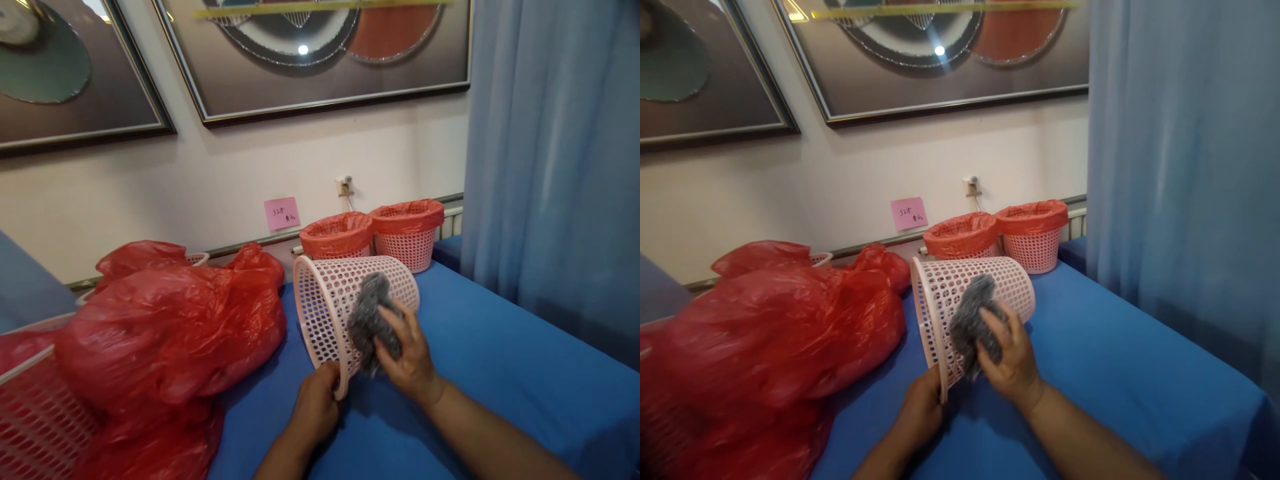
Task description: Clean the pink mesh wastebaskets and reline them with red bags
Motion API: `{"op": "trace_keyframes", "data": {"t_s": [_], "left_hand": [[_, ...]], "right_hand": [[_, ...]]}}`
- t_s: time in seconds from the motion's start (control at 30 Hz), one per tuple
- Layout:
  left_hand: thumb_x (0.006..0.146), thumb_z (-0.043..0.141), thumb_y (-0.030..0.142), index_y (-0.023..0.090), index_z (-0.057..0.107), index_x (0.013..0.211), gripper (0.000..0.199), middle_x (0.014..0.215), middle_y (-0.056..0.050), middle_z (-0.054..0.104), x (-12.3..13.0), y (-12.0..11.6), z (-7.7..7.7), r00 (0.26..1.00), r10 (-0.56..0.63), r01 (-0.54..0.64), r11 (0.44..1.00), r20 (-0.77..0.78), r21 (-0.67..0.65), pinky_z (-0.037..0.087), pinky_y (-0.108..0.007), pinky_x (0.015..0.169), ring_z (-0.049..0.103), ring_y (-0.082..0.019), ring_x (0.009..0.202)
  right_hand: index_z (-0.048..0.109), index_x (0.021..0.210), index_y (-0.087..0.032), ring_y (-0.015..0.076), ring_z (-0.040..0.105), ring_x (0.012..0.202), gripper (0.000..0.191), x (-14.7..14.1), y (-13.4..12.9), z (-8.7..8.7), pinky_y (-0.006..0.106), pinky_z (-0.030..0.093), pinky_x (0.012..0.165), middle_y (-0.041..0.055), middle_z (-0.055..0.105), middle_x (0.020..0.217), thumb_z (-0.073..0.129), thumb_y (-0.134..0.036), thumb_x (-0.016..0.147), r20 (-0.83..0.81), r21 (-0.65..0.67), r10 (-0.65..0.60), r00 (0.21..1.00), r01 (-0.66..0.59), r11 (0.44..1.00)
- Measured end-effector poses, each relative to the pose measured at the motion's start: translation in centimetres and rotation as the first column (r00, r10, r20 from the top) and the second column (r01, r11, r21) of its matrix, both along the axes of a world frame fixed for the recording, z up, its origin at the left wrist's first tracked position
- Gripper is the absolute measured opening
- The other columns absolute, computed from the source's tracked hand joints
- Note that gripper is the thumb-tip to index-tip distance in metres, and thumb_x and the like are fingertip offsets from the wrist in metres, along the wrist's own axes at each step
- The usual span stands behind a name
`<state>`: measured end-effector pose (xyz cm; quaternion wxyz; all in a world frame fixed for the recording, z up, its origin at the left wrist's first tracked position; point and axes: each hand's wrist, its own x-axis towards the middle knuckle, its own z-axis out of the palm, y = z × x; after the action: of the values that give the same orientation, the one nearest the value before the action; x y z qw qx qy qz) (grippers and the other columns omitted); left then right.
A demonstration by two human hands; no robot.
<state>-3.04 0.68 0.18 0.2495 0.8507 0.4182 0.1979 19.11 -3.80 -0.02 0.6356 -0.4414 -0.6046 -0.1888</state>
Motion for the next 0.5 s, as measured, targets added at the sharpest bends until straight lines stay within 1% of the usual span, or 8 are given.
{"op": "trace_keyframes", "data": {"t_s": [0.07,0.1,0.17,0.23,0.3,0.37,0.43,0.5], "left_hand": [[0.077,0.056,0.006,0.020,0.070,0.099,0.029,0.099,-0.005,0.075,-0.1,0.0,-0.3,1.000,0.024,-0.024,1.000,0.004,0.004,0.051,-0.033,0.084,0.070,-0.024,0.093],[0.075,0.058,0.007,0.020,0.069,0.099,0.029,0.096,-0.005,0.074,-0.2,0.0,-0.5,0.999,0.034,-0.034,0.999,-0.001,0.005,0.051,-0.033,0.083,0.069,-0.024,0.091],[0.074,0.063,0.010,0.019,0.066,0.110,0.038,0.095,-0.005,0.073,-0.1,-0.4,-0.6,0.999,0.036,-0.036,0.999,0.009,0.002,0.051,-0.033,0.081,0.068,-0.024,0.087],[0.078,0.069,0.021,0.018,0.059,0.131,0.055,0.107,-0.008,0.074,0.0,-0.9,-0.2,0.995,0.004,-0.005,1.000,0.097,0.008,0.053,-0.036,0.086,0.069,-0.026,0.094],[0.084,0.071,0.039,0.018,0.053,0.142,0.064,0.122,-0.011,0.072,0.3,-1.6,1.1,0.961,-0.059,0.054,0.998,0.271,0.026,0.053,-0.039,0.093,0.069,-0.029,0.104],[0.088,0.067,0.053,0.017,0.060,0.136,0.060,0.126,-0.012,0.071,0.9,-2.0,3.0,0.887,-0.112,0.106,0.994,0.449,0.039,0.054,-0.040,0.094,0.068,-0.031,0.107],[0.091,0.063,0.059,0.017,0.067,0.123,0.054,0.115,-0.011,0.074,1.7,-2.0,5.2,0.831,-0.121,0.124,0.992,0.543,0.032,0.055,-0.038,0.090,0.069,-0.029,0.100],[0.091,0.065,0.058,0.015,0.072,0.112,0.049,0.099,-0.008,0.075,2.3,-1.6,6.9,0.840,-0.099,0.099,0.995,0.534,0.029,0.055,-0.034,0.083,0.069,-0.027,0.092]], "right_hand": [[0.051,0.148,-0.026,0.0317,0.061,0.129,0.053,1.7,1.1,-0.1,0.056,0.056,0.107,0.0150,0.056,0.138,0.061,-0.022,0.097,-0.120,-0.070,-0.064,0.991,0.055,0.996],[0.052,0.147,-0.026,0.0315,0.062,0.128,0.051,2.4,1.4,-0.1,0.056,0.056,0.107,0.0149,0.057,0.137,0.061,-0.023,0.097,-0.140,-0.080,-0.065,0.988,0.054,0.995],[0.053,0.146,-0.026,0.0314,0.062,0.128,0.051,3.0,1.3,-0.1,0.055,0.056,0.107,0.0153,0.057,0.138,0.061,-0.023,0.096,-0.097,-0.063,-0.011,0.995,0.004,0.998],[0.051,0.148,-0.025,0.0314,0.061,0.130,0.055,2.5,0.5,0.1,0.052,0.058,0.105,0.0163,0.055,0.142,0.062,-0.023,0.094,0.022,-0.040,0.093,0.995,-0.092,0.995],[0.050,0.149,-0.024,0.0313,0.063,0.127,0.060,1.4,-0.5,0.3,0.048,0.061,0.101,0.0171,0.054,0.143,0.063,-0.024,0.091,0.150,-0.034,0.193,0.970,-0.190,0.981],[0.050,0.150,-0.024,0.0304,0.067,0.120,0.064,0.3,-1.3,0.5,0.046,0.064,0.095,0.0167,0.055,0.141,0.063,-0.026,0.087,0.242,-0.030,0.263,0.934,-0.264,0.964],[0.050,0.149,-0.025,0.0294,0.070,0.113,0.066,-0.4,-1.6,0.6,0.044,0.066,0.090,0.0154,0.059,0.137,0.064,-0.027,0.084,0.282,-0.015,0.291,0.914,-0.300,0.954],[0.052,0.148,-0.027,0.0291,0.070,0.112,0.067,-0.5,-1.3,0.4,0.043,0.066,0.089,0.0143,0.061,0.136,0.064,-0.027,0.083,0.284,0.003,0.294,0.912,-0.308,0.952]]}}
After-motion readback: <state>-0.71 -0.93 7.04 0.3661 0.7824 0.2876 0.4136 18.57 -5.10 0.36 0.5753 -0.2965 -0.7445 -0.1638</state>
